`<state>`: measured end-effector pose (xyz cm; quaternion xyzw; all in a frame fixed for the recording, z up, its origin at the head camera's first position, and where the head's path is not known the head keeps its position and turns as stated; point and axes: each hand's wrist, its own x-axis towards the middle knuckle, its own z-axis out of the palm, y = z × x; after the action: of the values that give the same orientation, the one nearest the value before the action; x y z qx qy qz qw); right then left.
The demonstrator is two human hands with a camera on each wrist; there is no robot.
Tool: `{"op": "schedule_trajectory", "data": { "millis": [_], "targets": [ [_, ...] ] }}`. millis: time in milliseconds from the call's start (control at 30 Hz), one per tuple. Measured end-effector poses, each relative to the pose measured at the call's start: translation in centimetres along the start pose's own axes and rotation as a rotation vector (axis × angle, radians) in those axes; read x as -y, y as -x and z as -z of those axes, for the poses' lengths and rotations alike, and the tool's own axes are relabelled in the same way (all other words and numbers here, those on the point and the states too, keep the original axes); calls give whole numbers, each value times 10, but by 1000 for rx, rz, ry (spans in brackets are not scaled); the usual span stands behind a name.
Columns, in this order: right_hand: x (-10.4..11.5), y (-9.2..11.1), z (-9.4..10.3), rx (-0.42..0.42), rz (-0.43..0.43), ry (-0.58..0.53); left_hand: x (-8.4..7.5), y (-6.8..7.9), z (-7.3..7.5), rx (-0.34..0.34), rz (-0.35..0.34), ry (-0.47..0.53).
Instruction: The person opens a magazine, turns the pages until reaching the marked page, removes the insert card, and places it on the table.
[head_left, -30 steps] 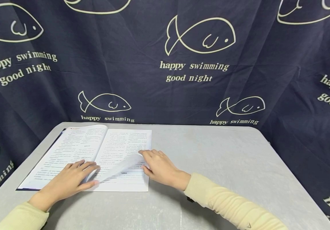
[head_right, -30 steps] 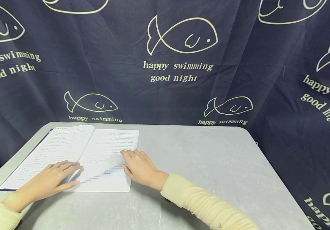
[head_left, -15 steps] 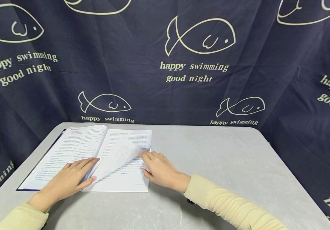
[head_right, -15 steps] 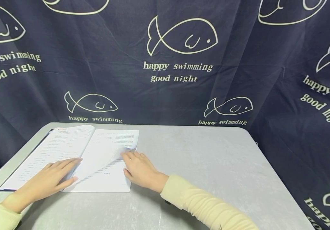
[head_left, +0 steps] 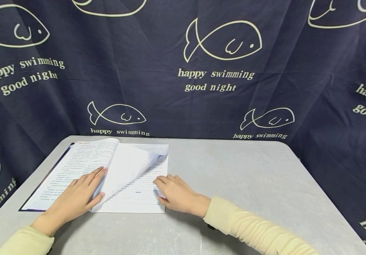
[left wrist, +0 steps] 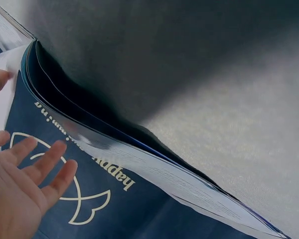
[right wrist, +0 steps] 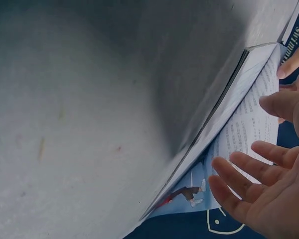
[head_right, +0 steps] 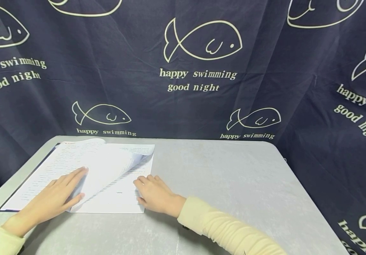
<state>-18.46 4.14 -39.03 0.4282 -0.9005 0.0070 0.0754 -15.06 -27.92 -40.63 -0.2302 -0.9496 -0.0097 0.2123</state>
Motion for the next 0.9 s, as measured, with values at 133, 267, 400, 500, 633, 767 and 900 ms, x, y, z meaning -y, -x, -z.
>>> {"op": "schedule_trajectory", "data": {
  "millis": [133,267,400,500,633,767,900],
  "targets": [
    [1,1,-3,15,14,5,1,-1,-1,-8,0,-3],
    [2,3,-5,26,28,2,2,-1,-2,-33,-18,-1],
    [2,4,-6,42,44,7,2,-1,-3,-45,-29,-4],
    [3,5,-6,54,56,19,3,-1,-3,-44,-38,-7],
    [3,6,-7,69,67,25,3,-1,-3,-32,-56,-14],
    [3,7,-7,76,76,21,3,-1,-2,-26,-69,-21],
    [2,8,-8,75,85,23,2,-2,-2,-31,-79,-18]
  ]
}}
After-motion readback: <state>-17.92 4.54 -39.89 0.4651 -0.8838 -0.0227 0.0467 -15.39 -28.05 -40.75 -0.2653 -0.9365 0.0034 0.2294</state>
